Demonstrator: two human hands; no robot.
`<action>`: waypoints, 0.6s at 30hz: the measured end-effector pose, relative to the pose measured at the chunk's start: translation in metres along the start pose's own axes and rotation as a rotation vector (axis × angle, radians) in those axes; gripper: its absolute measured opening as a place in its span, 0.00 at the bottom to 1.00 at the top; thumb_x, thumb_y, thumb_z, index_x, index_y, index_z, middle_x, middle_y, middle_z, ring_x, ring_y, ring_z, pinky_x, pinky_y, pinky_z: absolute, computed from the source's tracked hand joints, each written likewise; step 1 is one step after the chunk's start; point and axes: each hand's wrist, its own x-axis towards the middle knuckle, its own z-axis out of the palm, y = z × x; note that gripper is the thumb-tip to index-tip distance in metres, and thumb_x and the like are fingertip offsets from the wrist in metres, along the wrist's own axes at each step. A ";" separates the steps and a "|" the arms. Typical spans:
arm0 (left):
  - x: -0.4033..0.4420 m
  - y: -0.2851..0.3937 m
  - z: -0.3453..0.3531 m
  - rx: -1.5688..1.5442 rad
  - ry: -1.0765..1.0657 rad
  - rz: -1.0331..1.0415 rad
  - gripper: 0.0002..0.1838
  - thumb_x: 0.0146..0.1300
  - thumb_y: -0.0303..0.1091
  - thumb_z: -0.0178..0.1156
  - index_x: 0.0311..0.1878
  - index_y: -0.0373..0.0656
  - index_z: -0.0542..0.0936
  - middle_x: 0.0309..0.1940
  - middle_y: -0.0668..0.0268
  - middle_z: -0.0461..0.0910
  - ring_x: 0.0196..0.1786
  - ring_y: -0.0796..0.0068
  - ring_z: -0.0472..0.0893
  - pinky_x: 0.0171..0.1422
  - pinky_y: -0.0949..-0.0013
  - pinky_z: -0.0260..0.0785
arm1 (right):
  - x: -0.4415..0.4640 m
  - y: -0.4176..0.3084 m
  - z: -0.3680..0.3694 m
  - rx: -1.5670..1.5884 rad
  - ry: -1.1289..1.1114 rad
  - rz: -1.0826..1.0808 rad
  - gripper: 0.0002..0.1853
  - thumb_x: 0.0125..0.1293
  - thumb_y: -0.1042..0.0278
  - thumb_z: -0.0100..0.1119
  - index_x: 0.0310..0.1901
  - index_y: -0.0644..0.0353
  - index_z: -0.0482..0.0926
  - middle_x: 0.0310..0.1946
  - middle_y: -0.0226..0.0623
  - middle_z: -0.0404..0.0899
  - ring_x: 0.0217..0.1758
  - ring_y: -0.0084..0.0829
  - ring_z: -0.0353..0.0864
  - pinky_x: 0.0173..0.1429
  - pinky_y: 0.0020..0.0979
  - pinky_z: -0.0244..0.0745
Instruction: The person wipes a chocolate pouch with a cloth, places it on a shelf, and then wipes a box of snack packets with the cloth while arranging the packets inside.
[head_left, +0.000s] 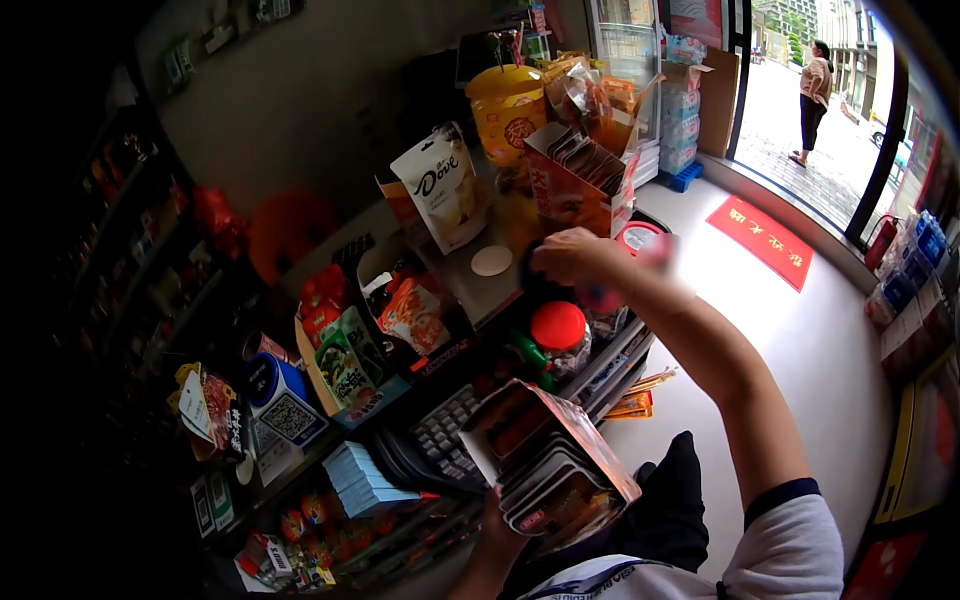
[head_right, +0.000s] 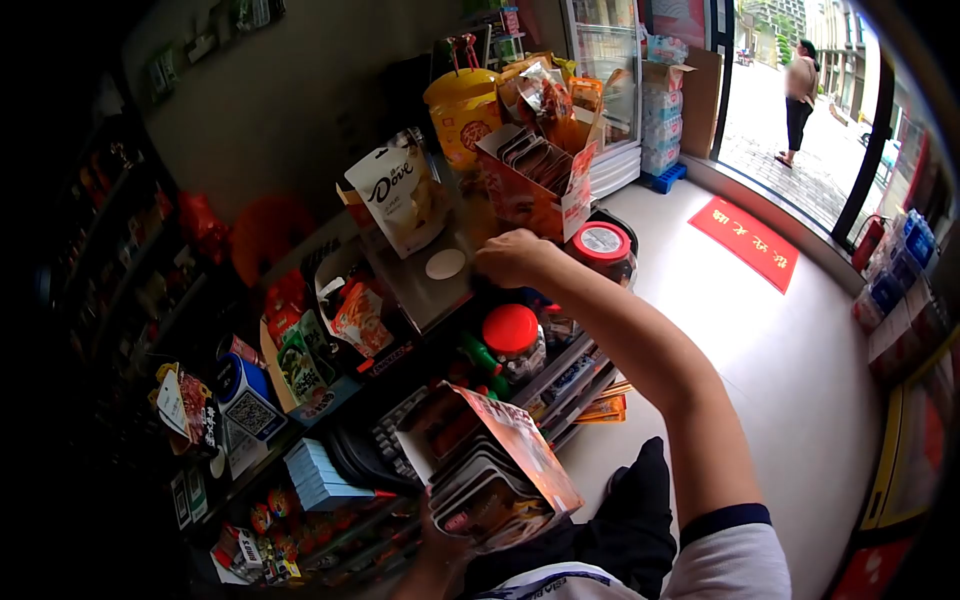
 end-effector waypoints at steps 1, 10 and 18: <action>0.003 0.003 0.000 -0.339 -0.026 -0.103 0.31 0.72 0.55 0.48 0.68 0.40 0.68 0.61 0.57 0.76 0.62 0.61 0.77 0.63 0.60 0.74 | -0.017 0.004 -0.003 -0.174 0.046 0.071 0.11 0.65 0.64 0.57 0.41 0.58 0.85 0.38 0.43 0.85 0.43 0.43 0.86 0.42 0.40 0.81; 0.083 0.060 0.094 -0.055 -0.041 0.085 0.30 0.72 0.56 0.44 0.66 0.43 0.71 0.65 0.57 0.73 0.67 0.57 0.72 0.73 0.49 0.62 | -0.214 -0.026 0.004 0.295 0.198 0.298 0.19 0.62 0.53 0.65 0.41 0.62 0.78 0.36 0.47 0.81 0.44 0.48 0.81 0.48 0.44 0.75; 0.195 0.090 0.136 0.093 -0.125 0.170 0.40 0.60 0.67 0.57 0.65 0.46 0.71 0.63 0.57 0.70 0.57 0.57 0.76 0.55 0.41 0.74 | -0.335 -0.092 0.044 0.832 0.176 0.500 0.18 0.64 0.57 0.66 0.48 0.62 0.77 0.42 0.49 0.82 0.48 0.49 0.81 0.54 0.40 0.75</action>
